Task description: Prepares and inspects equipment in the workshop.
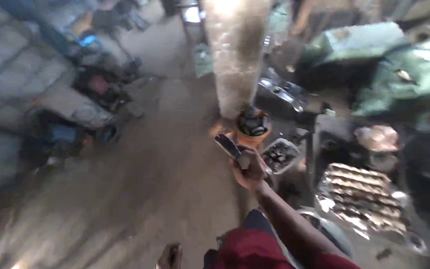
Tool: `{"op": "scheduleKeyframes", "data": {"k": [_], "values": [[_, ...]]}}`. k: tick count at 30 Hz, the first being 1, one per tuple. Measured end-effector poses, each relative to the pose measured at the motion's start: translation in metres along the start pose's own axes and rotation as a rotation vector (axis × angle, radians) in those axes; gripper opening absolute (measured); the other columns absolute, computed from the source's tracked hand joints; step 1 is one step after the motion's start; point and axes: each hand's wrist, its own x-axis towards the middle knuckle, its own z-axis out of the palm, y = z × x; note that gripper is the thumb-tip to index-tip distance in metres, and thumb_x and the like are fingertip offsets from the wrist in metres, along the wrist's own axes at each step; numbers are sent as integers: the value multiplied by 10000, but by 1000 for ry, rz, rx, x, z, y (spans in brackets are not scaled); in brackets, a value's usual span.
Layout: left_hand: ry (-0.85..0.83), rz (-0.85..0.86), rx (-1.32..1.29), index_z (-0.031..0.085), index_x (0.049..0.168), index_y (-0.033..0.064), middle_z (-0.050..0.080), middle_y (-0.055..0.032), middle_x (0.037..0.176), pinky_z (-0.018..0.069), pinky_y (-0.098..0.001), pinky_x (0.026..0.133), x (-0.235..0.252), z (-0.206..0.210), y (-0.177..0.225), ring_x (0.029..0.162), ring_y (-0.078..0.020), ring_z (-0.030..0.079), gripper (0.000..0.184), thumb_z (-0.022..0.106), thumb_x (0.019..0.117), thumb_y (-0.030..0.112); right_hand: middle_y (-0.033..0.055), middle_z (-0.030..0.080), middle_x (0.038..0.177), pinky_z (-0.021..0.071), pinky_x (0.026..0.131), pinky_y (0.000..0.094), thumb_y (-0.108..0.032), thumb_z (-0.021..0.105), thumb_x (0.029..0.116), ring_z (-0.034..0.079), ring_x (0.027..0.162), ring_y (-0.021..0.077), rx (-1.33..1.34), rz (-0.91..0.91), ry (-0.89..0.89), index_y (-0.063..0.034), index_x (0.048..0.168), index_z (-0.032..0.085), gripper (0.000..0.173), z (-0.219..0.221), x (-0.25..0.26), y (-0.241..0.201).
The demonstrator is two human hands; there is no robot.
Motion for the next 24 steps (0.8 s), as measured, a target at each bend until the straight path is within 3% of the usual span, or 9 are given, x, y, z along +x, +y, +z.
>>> {"op": "scheduleKeyframes", "data": {"k": [2, 5, 8, 12, 14, 16, 20, 24], "values": [[178, 43, -146, 716, 1111, -2, 719, -74, 830, 602, -342, 678, -34, -45, -18, 692, -122, 674, 232, 650, 996, 188, 99, 715, 1123, 640, 844, 348, -250, 745, 938, 718, 1020, 182, 108, -53, -70, -90, 1068, 662, 222, 69, -17, -68], [409, 108, -367, 719, 1116, 29, 729, -3, 868, 602, -241, 685, -70, -111, -42, 725, -41, 677, 188, 629, 991, 137, 87, 709, 1143, 635, 864, 325, -241, 739, 944, 714, 1054, 165, 306, -133, -199, -104, 1079, 637, 218, 165, -46, -166], [611, 178, -604, 713, 1131, 37, 756, -6, 933, 620, -263, 707, -87, -168, -60, 787, -89, 717, 238, 601, 1036, 223, 76, 713, 1172, 643, 863, 327, -232, 752, 929, 721, 1060, 159, 506, -188, -347, -119, 1096, 640, 230, 244, -83, -252], [813, 274, -857, 613, 1284, -71, 738, -113, 1176, 631, -338, 863, -96, -239, -97, 1033, -190, 731, 425, 643, 1018, 260, 101, 701, 1196, 636, 881, 333, -259, 756, 939, 708, 1093, 186, 704, -296, -635, -116, 1101, 642, 244, 322, -140, -340], [957, 225, -965, 582, 1282, -73, 740, -74, 1143, 625, -287, 804, -101, -265, -123, 967, -125, 725, 493, 718, 960, 274, 108, 675, 1251, 620, 920, 353, -232, 770, 933, 682, 1148, 216, 791, -386, -769, -126, 1127, 612, 273, 358, -171, -372], [1095, 122, -1053, 590, 1226, -79, 749, -91, 1060, 645, -315, 794, -105, -288, -160, 919, -149, 742, 449, 759, 923, 206, 105, 656, 1302, 615, 957, 397, -166, 818, 888, 661, 1196, 255, 934, -436, -830, -134, 1137, 612, 324, 400, -208, -399], [1305, 25, -957, 636, 1160, -72, 746, -122, 995, 651, -358, 775, -118, -331, -261, 868, -195, 745, 294, 735, 915, 56, 92, 612, 1327, 600, 974, 358, -157, 807, 893, 631, 1223, 227, 1066, -467, -956, -120, 1109, 592, 308, 492, -273, -461], [1405, -6, -716, 632, 1225, -61, 746, -91, 1024, 637, -307, 731, -140, -384, -357, 840, -141, 727, 345, 730, 909, 36, 66, 587, 1392, 588, 1003, 365, -164, 733, 943, 621, 1253, 199, 1218, -210, -1317, -186, 1319, 578, 407, 581, -320, -529]]}}
